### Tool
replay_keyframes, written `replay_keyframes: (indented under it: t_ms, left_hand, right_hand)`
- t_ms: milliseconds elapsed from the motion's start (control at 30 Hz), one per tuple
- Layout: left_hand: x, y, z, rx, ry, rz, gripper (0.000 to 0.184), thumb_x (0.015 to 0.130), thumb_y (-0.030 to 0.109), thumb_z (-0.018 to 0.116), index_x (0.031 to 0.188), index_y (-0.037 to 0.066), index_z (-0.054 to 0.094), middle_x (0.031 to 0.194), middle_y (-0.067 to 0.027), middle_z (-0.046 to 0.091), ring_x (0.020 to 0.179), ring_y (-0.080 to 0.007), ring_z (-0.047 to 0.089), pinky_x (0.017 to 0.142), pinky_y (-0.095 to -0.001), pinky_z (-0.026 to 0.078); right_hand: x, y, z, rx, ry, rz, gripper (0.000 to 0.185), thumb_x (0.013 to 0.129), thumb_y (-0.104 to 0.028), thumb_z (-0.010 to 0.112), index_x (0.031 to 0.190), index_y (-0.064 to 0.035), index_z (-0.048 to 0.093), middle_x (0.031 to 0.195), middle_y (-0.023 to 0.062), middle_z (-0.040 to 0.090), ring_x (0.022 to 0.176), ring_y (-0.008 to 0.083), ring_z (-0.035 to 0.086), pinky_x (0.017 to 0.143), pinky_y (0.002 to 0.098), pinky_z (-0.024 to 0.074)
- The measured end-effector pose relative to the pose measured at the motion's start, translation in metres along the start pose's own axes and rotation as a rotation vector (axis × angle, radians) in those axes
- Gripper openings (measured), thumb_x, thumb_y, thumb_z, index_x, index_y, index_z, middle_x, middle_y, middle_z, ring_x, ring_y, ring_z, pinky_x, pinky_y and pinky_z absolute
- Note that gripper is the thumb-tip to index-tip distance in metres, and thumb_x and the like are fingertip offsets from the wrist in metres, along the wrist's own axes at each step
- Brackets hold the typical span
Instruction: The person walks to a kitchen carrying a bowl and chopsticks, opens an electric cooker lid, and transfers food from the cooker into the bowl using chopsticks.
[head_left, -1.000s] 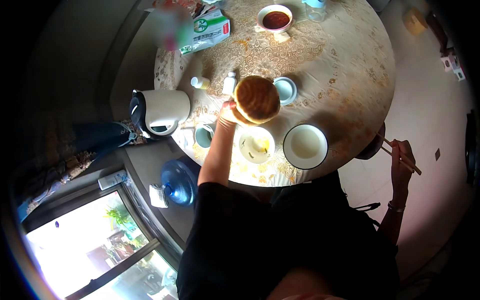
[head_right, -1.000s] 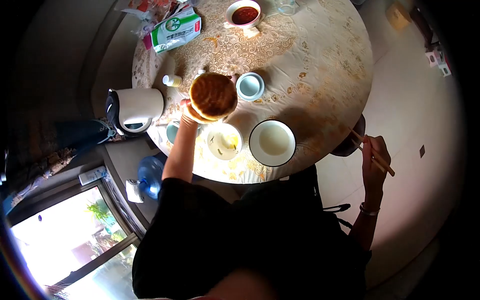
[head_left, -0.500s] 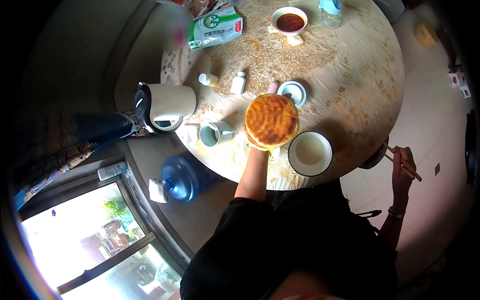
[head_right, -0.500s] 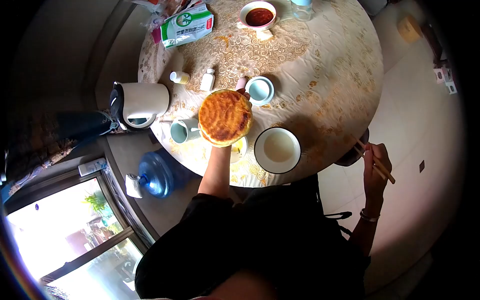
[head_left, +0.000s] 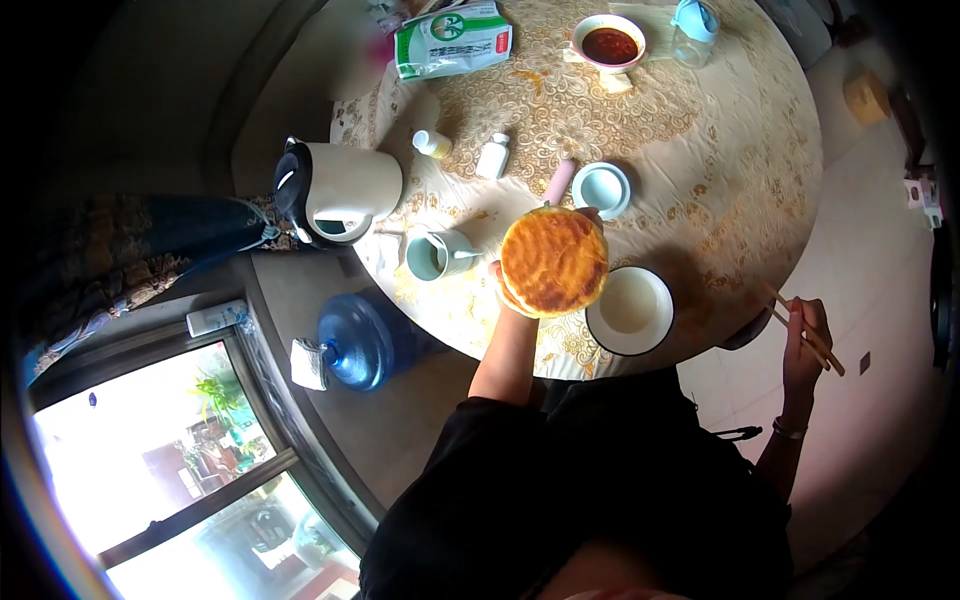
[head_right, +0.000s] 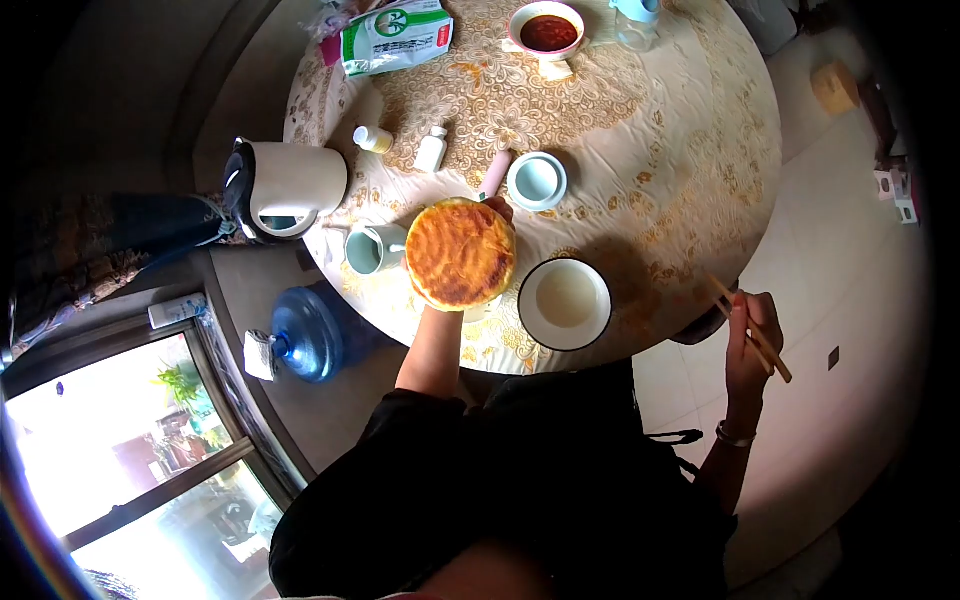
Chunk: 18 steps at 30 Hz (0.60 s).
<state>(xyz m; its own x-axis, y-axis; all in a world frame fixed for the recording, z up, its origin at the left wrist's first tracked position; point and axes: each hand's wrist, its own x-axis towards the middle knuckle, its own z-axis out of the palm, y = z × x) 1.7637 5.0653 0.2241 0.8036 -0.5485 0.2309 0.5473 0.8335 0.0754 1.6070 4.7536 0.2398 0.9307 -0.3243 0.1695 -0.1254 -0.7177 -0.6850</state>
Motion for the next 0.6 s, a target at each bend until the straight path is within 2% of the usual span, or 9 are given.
replay_keyframes:
  t_ms: [133,200,233,267,333,400,467,567,600]
  left_hand:
    - [-0.009,0.0,-0.025,0.114,0.068,-0.005,0.129,0.051,0.045,0.082,0.142,0.013,-0.003,0.128,-0.024,0.038,0.113,-0.0354,0.046,0.096,-0.0453,0.041]
    - [-0.008,-0.001,-0.034,0.196,0.136,0.006,0.125,0.05,0.039,0.082,0.143,0.013,0.003,0.129,-0.0223,0.038,0.114,-0.0369,0.045,0.096,-0.0493,0.04]
    - [-0.007,0.001,-0.047,0.187,0.123,-0.032,0.119,0.049,0.029,0.079,0.143,0.013,0.008,0.13,-0.0208,0.038,0.115,-0.038,0.045,0.097,-0.0514,0.038]
    - [-0.006,0.0,-0.045,0.208,0.161,-0.033,0.114,0.049,0.025,0.076,0.143,0.014,0.011,0.13,-0.0212,0.038,0.116,-0.0382,0.044,0.099,-0.0519,0.037]
    - [-0.008,-0.003,-0.052,0.36,0.282,-0.073,0.118,0.049,0.04,0.08,0.143,0.021,0.01,0.132,-0.0177,0.039,0.116,-0.033,0.045,0.097,-0.0482,0.04]
    - [-0.01,-0.004,-0.049,0.392,0.279,-0.076,0.116,0.052,0.043,0.08,0.143,0.024,0.01,0.133,-0.0161,0.039,0.117,-0.032,0.045,0.097,-0.0481,0.04]
    - [-0.01,-0.004,-0.034,0.327,0.279,-0.132,0.108,0.057,0.036,0.075,0.143,0.022,0.01,0.133,-0.0163,0.039,0.118,-0.0335,0.044,0.099,-0.0496,0.038]
    - [-0.017,-0.002,-0.02,0.344,0.339,-0.148,0.101,0.062,0.029,0.071,0.143,0.018,0.011,0.132,-0.0174,0.039,0.119,-0.0343,0.043,0.099,-0.0493,0.037]
    - [-0.021,0.0,-0.021,0.36,0.312,-0.133,0.087,0.067,0.027,0.067,0.138,0.012,0.019,0.129,-0.0164,0.042,0.116,-0.0317,0.045,0.098,-0.0459,0.038]
  right_hand:
    - [0.014,-0.009,0.006,0.117,-0.02,-0.062,0.009,0.089,-0.003,0.047,0.084,0.0034,0.051,0.074,0.0083,0.051,0.065,0.0177,0.051,0.06,0.0269,0.0427]
    - [0.022,-0.018,0.017,0.212,-0.071,0.065,0.007,0.088,-0.002,0.048,0.086,0.0032,0.052,0.078,0.0086,0.055,0.07,0.0186,0.056,0.063,0.0283,0.0463]
    - [0.033,-0.038,0.021,0.226,-0.143,-0.011,0.009,0.085,-0.006,0.054,0.089,0.0027,0.054,0.079,0.01,0.057,0.072,0.0198,0.058,0.064,0.0292,0.0474]
    - [0.044,-0.064,0.026,0.239,-0.216,-0.087,0.015,0.083,-0.009,0.06,0.092,0.0021,0.055,0.081,0.0114,0.058,0.075,0.0209,0.06,0.066,0.0302,0.0486]
    - [0.06,-0.109,0.042,0.242,-0.333,-0.2,0.044,0.071,-0.019,0.075,0.105,-0.0001,0.055,0.092,0.0147,0.061,0.085,0.0247,0.062,0.071,0.0332,0.0501]
    - [0.074,-0.133,0.062,0.273,-0.395,-0.376,0.081,0.056,-0.032,0.083,0.122,-0.0033,0.044,0.109,0.0177,0.057,0.096,0.0305,0.059,0.078,0.0362,0.0493]
    - [0.082,-0.146,0.076,0.167,-0.487,-0.442,0.102,0.052,-0.038,0.083,0.132,-0.0048,0.029,0.122,0.0206,0.049,0.105,0.0353,0.054,0.084,0.04,0.0471]
    - [0.091,-0.156,0.089,0.082,-0.648,-0.445,0.109,0.052,-0.036,0.083,0.136,-0.0052,0.021,0.124,0.0231,0.045,0.106,0.038,0.053,0.086,0.0412,0.0457]
    - [0.093,-0.158,0.095,0.084,-0.732,-0.405,0.109,0.053,-0.034,0.083,0.136,-0.005,0.02,0.124,0.0233,0.045,0.106,0.038,0.053,0.087,0.0415,0.0454]
